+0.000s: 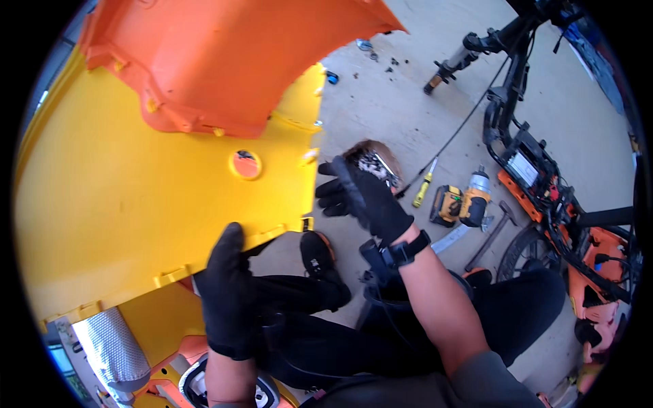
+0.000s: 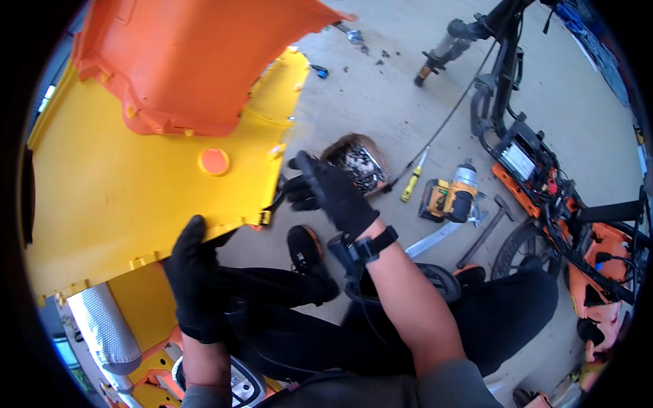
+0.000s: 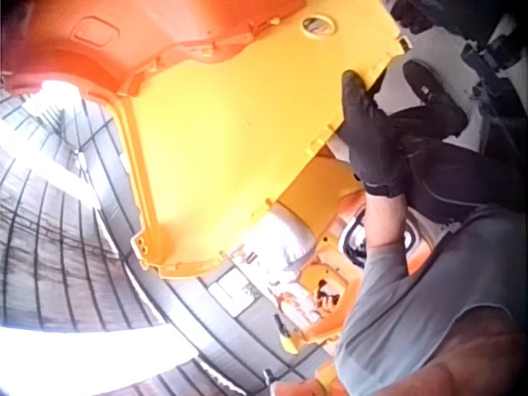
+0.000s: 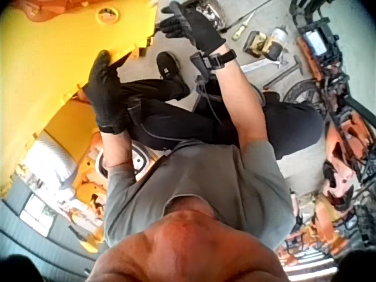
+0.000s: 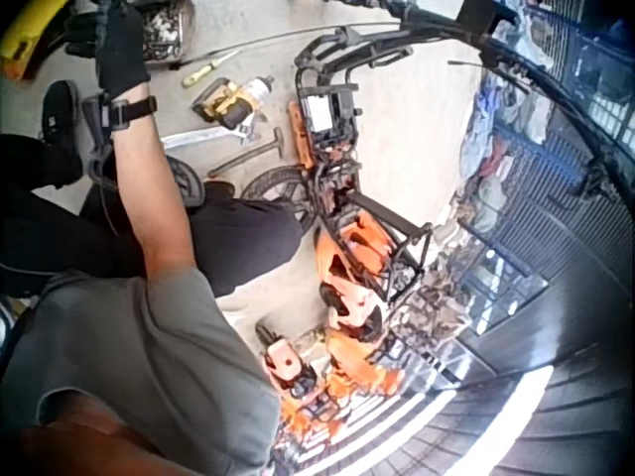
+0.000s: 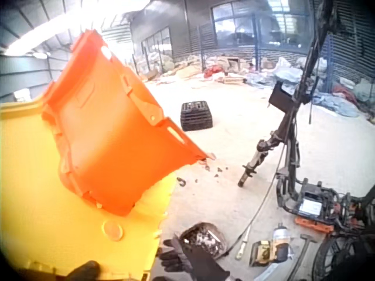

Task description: The person attaches orange plastic fairing pieces to a yellow panel using a power drill, then picks up individual small yellow plastic clips from a container and fits them onto the edges of the panel before wrapping a yellow fairing piece in bubble wrap.

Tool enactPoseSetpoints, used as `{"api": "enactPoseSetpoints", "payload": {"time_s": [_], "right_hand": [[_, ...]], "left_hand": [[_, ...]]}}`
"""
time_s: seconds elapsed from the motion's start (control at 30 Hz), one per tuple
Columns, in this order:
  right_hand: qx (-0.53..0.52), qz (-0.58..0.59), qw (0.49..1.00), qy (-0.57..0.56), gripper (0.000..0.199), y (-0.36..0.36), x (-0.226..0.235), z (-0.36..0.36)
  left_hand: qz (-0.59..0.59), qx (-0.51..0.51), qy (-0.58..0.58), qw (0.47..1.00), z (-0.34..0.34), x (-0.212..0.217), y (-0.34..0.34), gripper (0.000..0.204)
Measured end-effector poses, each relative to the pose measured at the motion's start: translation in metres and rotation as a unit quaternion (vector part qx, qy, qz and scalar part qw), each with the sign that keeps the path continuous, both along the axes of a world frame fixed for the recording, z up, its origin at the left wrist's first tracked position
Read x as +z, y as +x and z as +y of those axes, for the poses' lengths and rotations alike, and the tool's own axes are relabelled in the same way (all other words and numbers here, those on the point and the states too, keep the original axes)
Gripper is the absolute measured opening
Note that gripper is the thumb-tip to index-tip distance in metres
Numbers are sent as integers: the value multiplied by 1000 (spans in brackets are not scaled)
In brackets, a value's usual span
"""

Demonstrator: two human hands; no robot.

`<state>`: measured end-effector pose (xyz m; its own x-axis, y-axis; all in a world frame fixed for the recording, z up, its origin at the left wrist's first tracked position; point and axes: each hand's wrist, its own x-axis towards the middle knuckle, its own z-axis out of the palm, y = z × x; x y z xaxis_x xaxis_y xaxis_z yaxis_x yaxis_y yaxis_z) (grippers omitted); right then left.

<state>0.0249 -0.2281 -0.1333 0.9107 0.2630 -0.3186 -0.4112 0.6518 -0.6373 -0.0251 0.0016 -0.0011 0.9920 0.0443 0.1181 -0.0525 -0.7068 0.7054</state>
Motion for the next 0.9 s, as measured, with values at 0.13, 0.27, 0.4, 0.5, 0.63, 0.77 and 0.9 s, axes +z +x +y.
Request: {"api": "enactPoseSetpoints", "payload": {"time_s": [0.13,0.27,0.4,0.5,0.63,0.77,0.9], "right_hand": [[-127,60,968,-209,23,-4,-67,-69],[-117,58,918,-374,19,-4,-110,-104],[-88,-17,856,-509,18,20,-139,-103],[-68,50,879,-470,15,34,-157,-96],[-16,-30,737,-675,17,52,-175,-88],[31,-71,683,-726,24,68,-190,-80],[99,-100,658,-740,23,89,-214,-76]], "left_hand": [[-29,5,-156,987,21,-19,-3,28],[24,12,-251,968,27,-18,-5,23],[51,52,-242,968,23,-10,-3,23],[61,35,-151,986,22,-5,-5,23],[92,96,-219,967,25,-3,-5,24],[-31,73,-29,996,19,-5,-1,22],[-36,94,-55,993,8,-9,-1,25]]}}
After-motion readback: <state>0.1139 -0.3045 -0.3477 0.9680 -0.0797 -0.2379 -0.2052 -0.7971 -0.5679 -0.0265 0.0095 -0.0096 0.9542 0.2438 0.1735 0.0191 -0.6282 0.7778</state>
